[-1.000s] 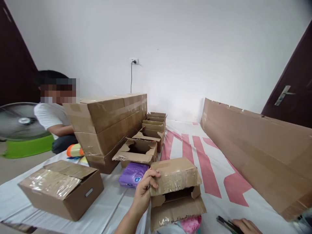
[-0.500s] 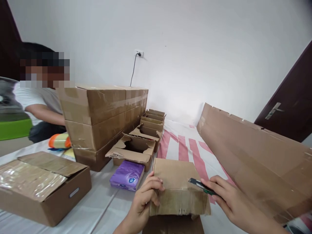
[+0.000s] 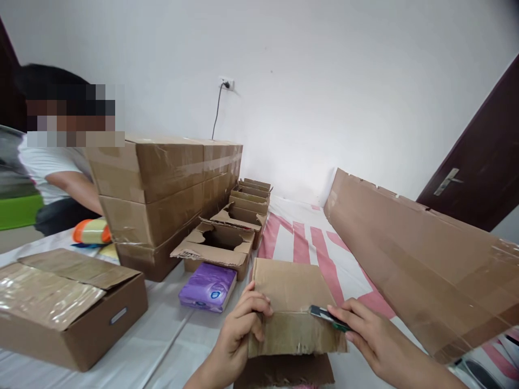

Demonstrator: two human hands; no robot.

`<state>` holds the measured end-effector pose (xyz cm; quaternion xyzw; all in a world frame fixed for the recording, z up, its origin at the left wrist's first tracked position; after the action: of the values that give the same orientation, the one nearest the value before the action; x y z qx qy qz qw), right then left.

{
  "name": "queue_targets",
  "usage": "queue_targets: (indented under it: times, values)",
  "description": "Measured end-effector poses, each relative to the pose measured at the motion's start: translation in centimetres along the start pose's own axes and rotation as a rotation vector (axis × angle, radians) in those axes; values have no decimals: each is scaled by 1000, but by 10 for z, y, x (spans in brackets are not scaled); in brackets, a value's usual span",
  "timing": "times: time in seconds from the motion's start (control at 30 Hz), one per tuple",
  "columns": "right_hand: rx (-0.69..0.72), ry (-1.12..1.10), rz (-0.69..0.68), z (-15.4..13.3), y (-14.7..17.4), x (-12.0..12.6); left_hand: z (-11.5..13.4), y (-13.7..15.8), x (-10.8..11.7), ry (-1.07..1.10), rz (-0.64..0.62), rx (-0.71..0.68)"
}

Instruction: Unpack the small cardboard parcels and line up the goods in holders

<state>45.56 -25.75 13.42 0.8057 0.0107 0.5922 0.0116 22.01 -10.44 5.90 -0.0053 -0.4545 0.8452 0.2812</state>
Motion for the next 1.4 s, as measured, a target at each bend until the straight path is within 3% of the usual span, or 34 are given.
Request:
queue_targets:
  times: [0.33, 0.53, 0.77, 1.07, 1.4]
  values:
    - [-169, -315, -50, -6, 1, -15, 4, 1, 0, 8, -42, 7]
    - [-165, -579, -89, 0, -3, -29, 1, 2, -1, -12, -62, 8]
    - [62, -95, 183, 1, 1, -35, 3, 0, -2, 10, -81, -34]
    - [13, -206, 118, 7, -7, -37, -2, 1, -3, 38, -80, -30]
    - [460, 553, 564, 2, -2, -38, -2, 1, -3, 41, -95, -36]
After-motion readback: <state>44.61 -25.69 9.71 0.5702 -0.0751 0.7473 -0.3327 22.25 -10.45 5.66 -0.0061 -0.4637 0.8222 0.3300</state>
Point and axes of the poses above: each hand's wrist, its own y-axis away from the middle knuckle, its own x-axis out of the back of the hand, z = x × y, the point moved 4 cm from there along -y, towards the middle knuckle, and after that the axes turned 2 degrees about y, right-handed, at the moved point
